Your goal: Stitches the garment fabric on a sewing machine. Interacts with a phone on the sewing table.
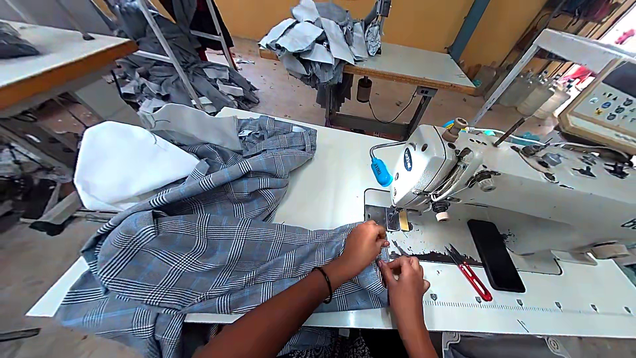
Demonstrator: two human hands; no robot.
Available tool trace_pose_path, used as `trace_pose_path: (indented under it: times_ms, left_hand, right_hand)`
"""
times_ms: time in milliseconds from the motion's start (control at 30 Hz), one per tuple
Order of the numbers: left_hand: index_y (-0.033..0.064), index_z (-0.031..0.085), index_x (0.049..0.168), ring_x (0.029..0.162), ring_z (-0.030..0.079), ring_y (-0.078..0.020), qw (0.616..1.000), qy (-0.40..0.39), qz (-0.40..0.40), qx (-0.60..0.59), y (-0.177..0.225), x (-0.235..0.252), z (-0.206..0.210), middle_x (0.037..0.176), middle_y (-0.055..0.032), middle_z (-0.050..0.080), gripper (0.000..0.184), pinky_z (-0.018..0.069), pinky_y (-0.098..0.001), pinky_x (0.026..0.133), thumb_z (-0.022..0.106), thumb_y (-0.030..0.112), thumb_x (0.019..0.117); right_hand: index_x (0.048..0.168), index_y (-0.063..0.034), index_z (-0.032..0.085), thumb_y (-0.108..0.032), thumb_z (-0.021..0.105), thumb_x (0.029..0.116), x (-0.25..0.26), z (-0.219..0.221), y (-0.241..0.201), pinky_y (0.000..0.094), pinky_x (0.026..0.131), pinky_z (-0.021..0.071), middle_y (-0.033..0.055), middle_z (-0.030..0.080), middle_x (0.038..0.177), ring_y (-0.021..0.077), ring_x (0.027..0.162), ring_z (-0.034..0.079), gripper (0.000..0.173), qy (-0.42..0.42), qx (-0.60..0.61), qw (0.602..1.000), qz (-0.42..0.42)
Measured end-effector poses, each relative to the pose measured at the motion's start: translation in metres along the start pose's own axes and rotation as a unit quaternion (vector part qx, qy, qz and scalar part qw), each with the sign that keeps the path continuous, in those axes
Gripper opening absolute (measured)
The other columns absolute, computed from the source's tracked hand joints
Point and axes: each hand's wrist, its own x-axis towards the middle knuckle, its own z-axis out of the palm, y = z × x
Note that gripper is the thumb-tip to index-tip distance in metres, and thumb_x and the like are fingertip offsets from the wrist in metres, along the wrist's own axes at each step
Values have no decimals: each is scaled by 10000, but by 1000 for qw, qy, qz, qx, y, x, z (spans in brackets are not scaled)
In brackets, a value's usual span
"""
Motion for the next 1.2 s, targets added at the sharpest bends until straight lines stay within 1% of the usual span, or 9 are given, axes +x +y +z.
trace_pose_path:
  times_ms: [67, 133, 300, 567, 700, 933, 1000, 1067, 1200]
  left_hand:
    - [-40, 744, 978, 949, 685, -339, 1000, -3, -12, -7, 0, 1, -2, 977, -201, 708, 154, 534, -507, 874, 719, 110, 952]
    - [-30, 746, 974, 948, 683, -328, 1000, -8, -16, -7, 0, 1, -3, 977, -194, 706, 149, 532, -495, 875, 720, 116, 953]
    - [-20, 749, 985, 944, 682, -311, 999, -12, -29, -19, 0, 3, -3, 983, -181, 706, 146, 532, -480, 876, 725, 120, 952]
    - [-31, 741, 965, 921, 680, -321, 999, -9, -28, -27, 1, 3, -5, 960, -188, 700, 150, 536, -495, 854, 723, 117, 954]
    - [-23, 745, 970, 921, 678, -314, 999, -10, -32, -19, 1, 4, -4, 958, -182, 699, 158, 537, -485, 853, 723, 133, 957]
    - [-18, 748, 975, 934, 681, -318, 999, -8, -30, -15, 1, 3, -3, 964, -182, 701, 163, 535, -488, 861, 715, 141, 964]
    - [-21, 746, 957, 903, 681, -315, 999, -5, -29, -13, 0, 3, -5, 931, -178, 701, 229, 538, -490, 838, 686, 198, 993]
    - [-34, 713, 891, 863, 665, -325, 999, -4, -40, 13, 3, 3, -10, 883, -182, 672, 373, 528, -496, 789, 632, 303, 1028]
    - [-58, 719, 884, 975, 682, -388, 992, -61, -52, 101, 19, 1, -16, 1063, -240, 677, 532, 545, -555, 836, 629, 453, 1003]
  right_hand:
    - [1071, 54, 700, -271, 778, 897, 4, -5, -5, 656, 875, 393, 262, 630, 1125, 438, 1085, 598, 377, -26, 6, 999, 47]
    - [1119, 30, 710, -268, 776, 903, 6, -5, -8, 652, 894, 383, 246, 628, 1159, 424, 1117, 587, 374, -36, 11, 997, 73]
    - [990, -24, 756, -168, 714, 936, 8, 2, -6, 628, 873, 355, 166, 654, 1035, 357, 1031, 598, 160, -4, 30, 997, 77]
    - [1046, 71, 704, -206, 752, 917, 0, 9, -7, 623, 827, 426, 241, 665, 1054, 417, 991, 637, 310, 27, 3, 1000, 2]
    - [1025, 64, 714, -155, 756, 901, -4, 17, -2, 605, 770, 446, 226, 672, 989, 401, 894, 653, 255, 85, 2, 996, -32]
    - [921, 15, 771, -83, 704, 916, -2, 18, -1, 573, 756, 463, 181, 693, 935, 375, 904, 661, 118, 89, -7, 994, -60]
    - [916, 35, 756, -62, 683, 911, 2, 16, 3, 538, 763, 482, 172, 689, 909, 321, 839, 663, 121, 90, 52, 994, -41]
    - [923, 61, 720, -52, 669, 918, 3, 15, 3, 413, 699, 548, 172, 683, 856, 250, 730, 664, 125, 113, 65, 991, -38]
    - [912, 116, 683, 19, 678, 879, -5, 27, 0, 393, 675, 583, 232, 678, 868, 301, 729, 694, 103, 150, 27, 983, -101]
